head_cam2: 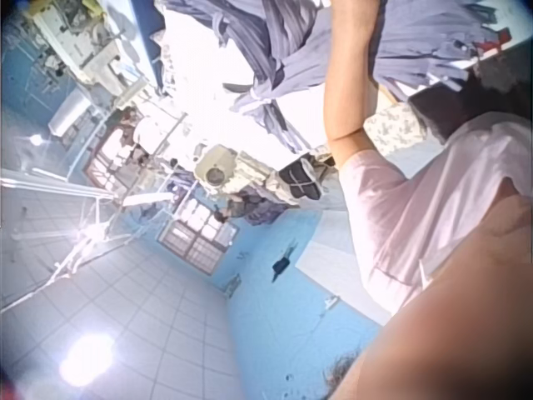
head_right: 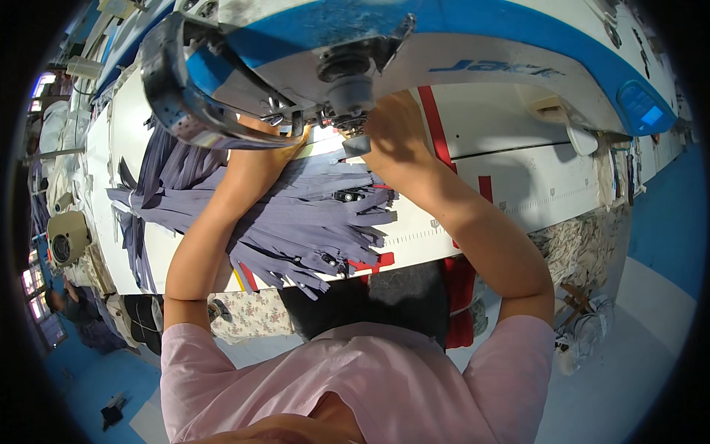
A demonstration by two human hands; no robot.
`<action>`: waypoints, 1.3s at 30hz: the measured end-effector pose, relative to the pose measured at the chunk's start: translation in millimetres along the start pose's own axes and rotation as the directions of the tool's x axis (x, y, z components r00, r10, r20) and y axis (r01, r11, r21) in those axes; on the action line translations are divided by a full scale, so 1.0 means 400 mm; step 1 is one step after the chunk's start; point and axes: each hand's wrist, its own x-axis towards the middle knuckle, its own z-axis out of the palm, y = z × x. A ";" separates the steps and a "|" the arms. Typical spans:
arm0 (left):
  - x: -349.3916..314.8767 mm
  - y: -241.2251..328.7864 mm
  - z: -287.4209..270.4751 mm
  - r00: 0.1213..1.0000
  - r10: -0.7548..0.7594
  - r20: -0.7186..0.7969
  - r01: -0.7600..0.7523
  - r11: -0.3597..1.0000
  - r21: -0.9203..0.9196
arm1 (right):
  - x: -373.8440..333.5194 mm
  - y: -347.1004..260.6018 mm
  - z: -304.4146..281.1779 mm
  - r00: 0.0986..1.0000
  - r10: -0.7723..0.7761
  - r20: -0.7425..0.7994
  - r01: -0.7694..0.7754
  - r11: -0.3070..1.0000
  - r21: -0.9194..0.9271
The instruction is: Operating an industrial sewing machine to process or attach zippers to fabric strips.
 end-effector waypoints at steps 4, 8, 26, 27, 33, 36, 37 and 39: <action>-0.003 -0.001 -0.001 1.000 0.017 0.011 -0.017 1.000 0.003 | -0.010 0.013 0.026 0.987 -0.079 -0.140 0.073 0.996 -0.043; -0.003 -0.004 0.003 1.000 0.005 -0.003 -0.005 1.000 -0.019 | -0.015 0.018 0.020 0.998 -0.017 -0.053 0.020 0.998 0.062; 0.006 -0.007 0.003 0.999 0.033 -0.009 -0.033 0.999 -0.016 | 0.001 0.001 -0.004 0.981 0.067 0.183 -0.068 0.998 0.000; 0.006 -0.008 0.003 1.000 0.017 0.012 -0.017 0.999 -0.027 | 0.000 0.005 0.001 0.998 -0.006 0.056 0.005 1.000 0.008; -0.001 -0.005 0.006 0.999 0.036 0.016 -0.036 0.999 0.028 | -0.001 0.004 -0.014 0.922 0.082 0.378 -0.054 0.995 -0.084; -0.003 -0.002 0.011 0.998 0.055 -0.013 -0.054 0.997 0.049 | 0.004 -0.007 -0.023 0.903 0.128 0.409 -0.124 0.992 -0.037; -0.003 -0.003 0.012 0.998 0.060 -0.015 -0.059 0.998 0.025 | 0.006 -0.010 -0.024 0.915 0.134 0.380 -0.142 0.990 -0.007; -0.002 -0.007 0.011 0.998 0.065 -0.027 -0.065 0.998 0.018 | 0.009 -0.011 -0.023 0.932 0.141 0.333 -0.163 0.986 0.041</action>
